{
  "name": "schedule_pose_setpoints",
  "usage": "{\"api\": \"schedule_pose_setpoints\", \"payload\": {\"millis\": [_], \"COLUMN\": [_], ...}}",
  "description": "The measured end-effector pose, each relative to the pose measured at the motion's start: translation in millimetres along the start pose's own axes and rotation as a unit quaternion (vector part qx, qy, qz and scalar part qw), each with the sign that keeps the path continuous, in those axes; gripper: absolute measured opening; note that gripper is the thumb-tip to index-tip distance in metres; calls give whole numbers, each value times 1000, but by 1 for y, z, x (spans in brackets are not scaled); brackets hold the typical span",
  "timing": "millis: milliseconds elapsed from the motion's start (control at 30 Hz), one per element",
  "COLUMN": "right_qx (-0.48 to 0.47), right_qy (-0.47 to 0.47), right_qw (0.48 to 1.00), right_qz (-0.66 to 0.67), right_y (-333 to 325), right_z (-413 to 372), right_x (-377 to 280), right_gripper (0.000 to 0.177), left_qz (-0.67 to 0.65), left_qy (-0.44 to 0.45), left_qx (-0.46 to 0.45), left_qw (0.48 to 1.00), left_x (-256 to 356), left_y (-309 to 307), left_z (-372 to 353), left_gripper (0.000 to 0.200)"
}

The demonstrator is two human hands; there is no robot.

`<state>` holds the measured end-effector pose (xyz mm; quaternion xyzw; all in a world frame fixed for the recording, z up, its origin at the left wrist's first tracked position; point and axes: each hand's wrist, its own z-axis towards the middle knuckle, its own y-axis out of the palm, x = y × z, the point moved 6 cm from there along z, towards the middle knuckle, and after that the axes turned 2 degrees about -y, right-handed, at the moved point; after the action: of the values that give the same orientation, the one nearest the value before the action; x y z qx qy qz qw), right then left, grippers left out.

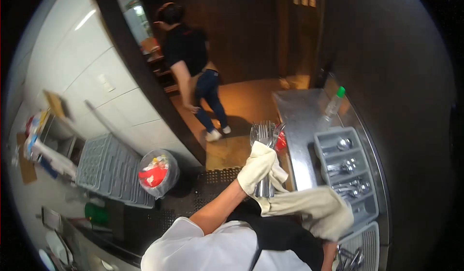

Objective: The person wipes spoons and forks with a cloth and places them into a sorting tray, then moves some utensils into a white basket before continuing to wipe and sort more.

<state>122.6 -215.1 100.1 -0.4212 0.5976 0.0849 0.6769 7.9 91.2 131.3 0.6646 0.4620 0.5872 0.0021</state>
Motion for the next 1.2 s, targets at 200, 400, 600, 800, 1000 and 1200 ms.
{"api": "schedule_pose_setpoints", "payload": {"millis": [200, 400, 600, 800, 1000, 1200], "right_qx": [92, 188, 327, 249, 129, -104], "right_qy": [-242, -133, -38, -59, -60, -285], "right_qw": [886, 953, 940, 967, 941, 879], "right_qz": [-385, 196, 90, 2, 307, 367], "right_y": [45, 63, 74, 93, 94, 114], "right_z": [72, 146, 151, 179, 193, 225], "right_x": [-107, -85, -106, -93, -46, -44], "right_gripper": [32, 21, 22, 23, 24, 32], "left_qz": [38, 256, 250, 566, 698, 620], "left_qy": [-51, -3, 50, 163, 256, 290], "left_qx": [-113, -210, -213, -106, -247, -314], "left_qw": [992, 943, 943, 801, 621, 658], "left_x": [-23, -27, -78, -47, -33, -14], "left_y": [29, 31, -8, 2, 16, 6], "left_z": [14, 37, 82, 95, 110, 108], "left_gripper": [11, 4, 9, 16, 10, 6]}}
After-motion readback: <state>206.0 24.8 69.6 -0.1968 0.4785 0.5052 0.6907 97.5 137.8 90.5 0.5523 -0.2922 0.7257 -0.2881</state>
